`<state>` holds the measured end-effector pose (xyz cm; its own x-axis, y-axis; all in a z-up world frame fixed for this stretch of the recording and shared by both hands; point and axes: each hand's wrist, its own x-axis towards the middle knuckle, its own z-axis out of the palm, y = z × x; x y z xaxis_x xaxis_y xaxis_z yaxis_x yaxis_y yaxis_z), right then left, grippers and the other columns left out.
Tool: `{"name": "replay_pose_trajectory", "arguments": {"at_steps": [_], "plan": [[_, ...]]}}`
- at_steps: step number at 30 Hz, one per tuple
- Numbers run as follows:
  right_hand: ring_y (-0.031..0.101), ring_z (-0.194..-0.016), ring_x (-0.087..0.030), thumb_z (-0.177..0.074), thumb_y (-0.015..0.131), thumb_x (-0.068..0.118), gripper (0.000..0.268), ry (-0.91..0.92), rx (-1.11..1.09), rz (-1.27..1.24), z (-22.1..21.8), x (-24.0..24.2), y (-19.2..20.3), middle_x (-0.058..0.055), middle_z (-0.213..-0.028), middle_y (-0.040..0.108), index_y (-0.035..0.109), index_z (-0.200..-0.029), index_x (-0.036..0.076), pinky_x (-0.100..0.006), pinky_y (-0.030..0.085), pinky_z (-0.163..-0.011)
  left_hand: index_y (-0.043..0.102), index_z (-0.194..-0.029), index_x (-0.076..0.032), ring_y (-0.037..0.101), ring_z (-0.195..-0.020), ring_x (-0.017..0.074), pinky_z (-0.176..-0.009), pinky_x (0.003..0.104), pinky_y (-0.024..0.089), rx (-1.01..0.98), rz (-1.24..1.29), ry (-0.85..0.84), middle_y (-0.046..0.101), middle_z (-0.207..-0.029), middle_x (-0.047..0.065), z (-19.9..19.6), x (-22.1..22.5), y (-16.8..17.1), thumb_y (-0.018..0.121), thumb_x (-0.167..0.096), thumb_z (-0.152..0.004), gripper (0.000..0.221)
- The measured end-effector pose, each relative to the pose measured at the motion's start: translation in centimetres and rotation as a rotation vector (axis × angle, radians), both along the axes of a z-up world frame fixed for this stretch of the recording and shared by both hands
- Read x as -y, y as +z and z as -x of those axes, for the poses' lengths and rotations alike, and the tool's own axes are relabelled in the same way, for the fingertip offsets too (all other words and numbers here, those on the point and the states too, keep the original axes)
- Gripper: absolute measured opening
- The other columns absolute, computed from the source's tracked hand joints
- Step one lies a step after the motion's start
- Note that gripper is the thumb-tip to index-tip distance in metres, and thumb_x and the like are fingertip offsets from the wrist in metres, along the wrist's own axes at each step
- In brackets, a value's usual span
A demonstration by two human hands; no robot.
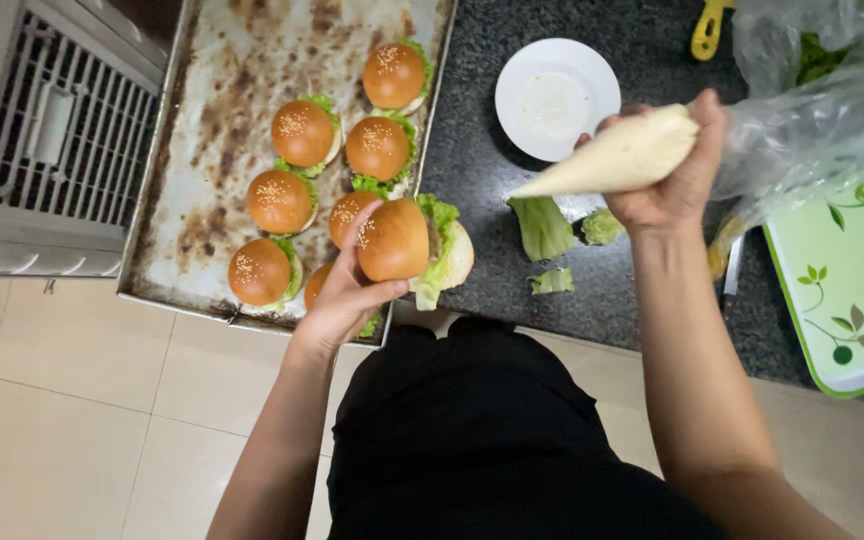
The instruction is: The person assembles burgers on a baking sheet by placing lettuce, pre-cooked meat patties, and sauce onto burger buns, then packages the remaining ingredients into plastic bags and moves a tray.
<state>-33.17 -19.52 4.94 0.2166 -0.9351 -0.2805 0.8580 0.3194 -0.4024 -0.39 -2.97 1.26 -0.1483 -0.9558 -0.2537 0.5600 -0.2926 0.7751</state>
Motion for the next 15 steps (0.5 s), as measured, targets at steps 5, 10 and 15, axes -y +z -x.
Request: {"name": "replay_pose_trajectory", "arguments": {"at_steps": [5, 10, 15], "plan": [[0.069, -0.084, -0.032, -0.109, 0.042, 0.047, 0.043, -0.002, -0.059, 0.089, 0.0, -3.1, 4.6, -0.007, -0.079, 0.065, 0.070, -0.107, 0.015, -0.058, 0.052, -0.094, 0.026, -0.162, -0.018, 0.043, -0.147, 0.0242, -0.120, 0.041, 0.040, 0.030, 0.033, -0.082, 0.038, -0.160, 0.008, 0.8, 1.0, 0.0, 0.077, 0.014, -0.072, 0.108], [0.071, -0.090, -0.035, -0.112, 0.027, 0.054, 0.067, -0.028, -0.322, 0.352, -3.2, -5.5, 5.8, -0.013, -0.083, 0.067, 0.052, -0.069, 0.010, -0.058, 0.057, -0.090, 0.027, -0.162, -0.018, 0.045, -0.145, 0.0252, -0.119, 0.041, 0.042, 0.049, 0.007, -0.137, 0.040, -0.158, 0.009, 1.5, 1.5, 0.3, 0.077, 0.014, -0.069, 0.111], [0.071, -0.083, -0.036, -0.116, 0.022, 0.050, 0.067, -0.078, -0.462, 0.458, -5.9, -7.0, 5.1, -0.012, -0.072, 0.057, 0.035, -0.062, 0.012, -0.053, 0.059, -0.078, 0.027, -0.162, -0.017, 0.044, -0.145, 0.0233, -0.119, 0.040, 0.041, 0.082, 0.046, -0.163, 0.040, -0.158, 0.008, 1.6, 1.5, 0.7, 0.078, 0.014, -0.070, 0.110]]}}
